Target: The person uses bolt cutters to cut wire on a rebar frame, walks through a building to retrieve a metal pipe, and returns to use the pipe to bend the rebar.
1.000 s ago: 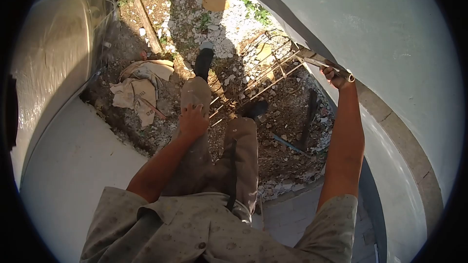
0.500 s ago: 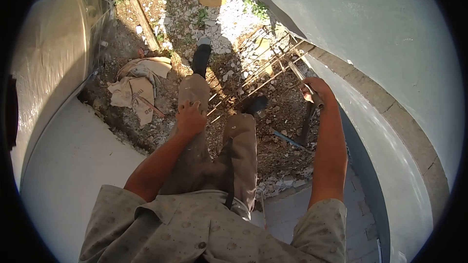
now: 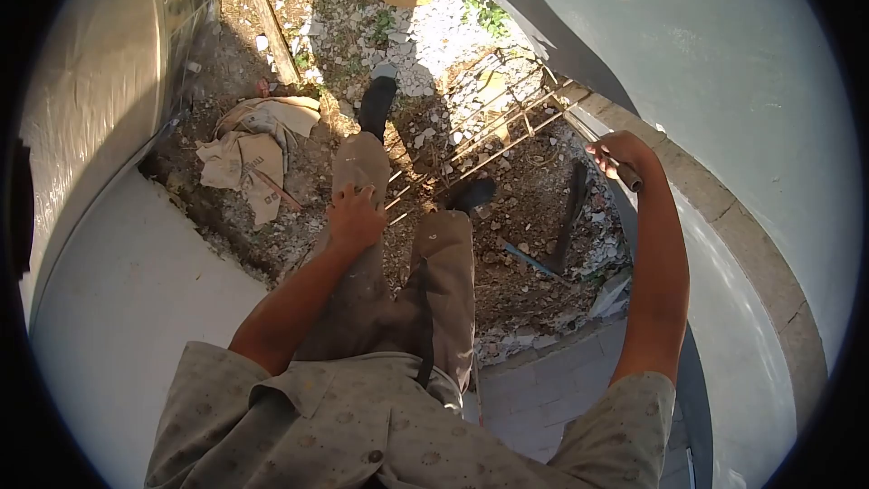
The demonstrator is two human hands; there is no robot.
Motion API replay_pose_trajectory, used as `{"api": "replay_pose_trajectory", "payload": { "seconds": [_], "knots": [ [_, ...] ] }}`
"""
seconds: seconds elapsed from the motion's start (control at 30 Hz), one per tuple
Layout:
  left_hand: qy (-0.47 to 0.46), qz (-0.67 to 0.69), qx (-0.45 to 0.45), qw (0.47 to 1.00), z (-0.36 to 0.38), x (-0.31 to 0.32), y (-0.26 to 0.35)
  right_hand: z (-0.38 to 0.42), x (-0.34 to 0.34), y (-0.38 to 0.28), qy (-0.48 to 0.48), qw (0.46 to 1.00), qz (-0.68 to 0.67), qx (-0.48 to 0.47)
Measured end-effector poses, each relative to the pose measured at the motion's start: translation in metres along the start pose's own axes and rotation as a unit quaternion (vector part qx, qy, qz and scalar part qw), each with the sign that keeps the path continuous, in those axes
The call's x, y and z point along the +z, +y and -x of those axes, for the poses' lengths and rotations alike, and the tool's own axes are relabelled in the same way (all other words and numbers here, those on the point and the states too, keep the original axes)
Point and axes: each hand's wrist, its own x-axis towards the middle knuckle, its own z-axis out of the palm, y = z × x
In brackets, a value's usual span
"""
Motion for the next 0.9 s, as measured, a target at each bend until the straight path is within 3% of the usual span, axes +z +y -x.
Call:
{"api": "replay_pose_trajectory", "payload": {
  "seconds": [0.13,0.23,0.27,0.5,0.6,0.9],
  "knots": [
    [0.016,0.002,0.008,1.0,-0.002,0.003,-0.003,0.013,-0.006,0.001,-0.031,0.998,0.04,-0.027],
    [0.031,0.006,0.012,0.999,-0.001,0.005,-0.007,0.047,0.011,-0.036,0.061,0.976,0.197,0.073],
    [0.039,0.009,0.015,0.999,-0.001,0.005,-0.008,0.03,-0.008,-0.028,0.042,0.982,0.164,0.088],
    [0.041,0.021,0.01,0.999,-0.003,0.004,-0.011,0.023,-0.048,-0.03,0.103,0.953,0.285,0.027],
    [0.028,0.023,0.007,0.999,-0.003,0.002,-0.009,0.016,-0.067,-0.024,0.123,0.952,0.277,0.038],
    [-0.001,0.025,-0.005,1.0,-0.002,-0.004,-0.009,0.011,-0.071,-0.012,0.167,0.877,0.448,-0.046]
  ]
}}
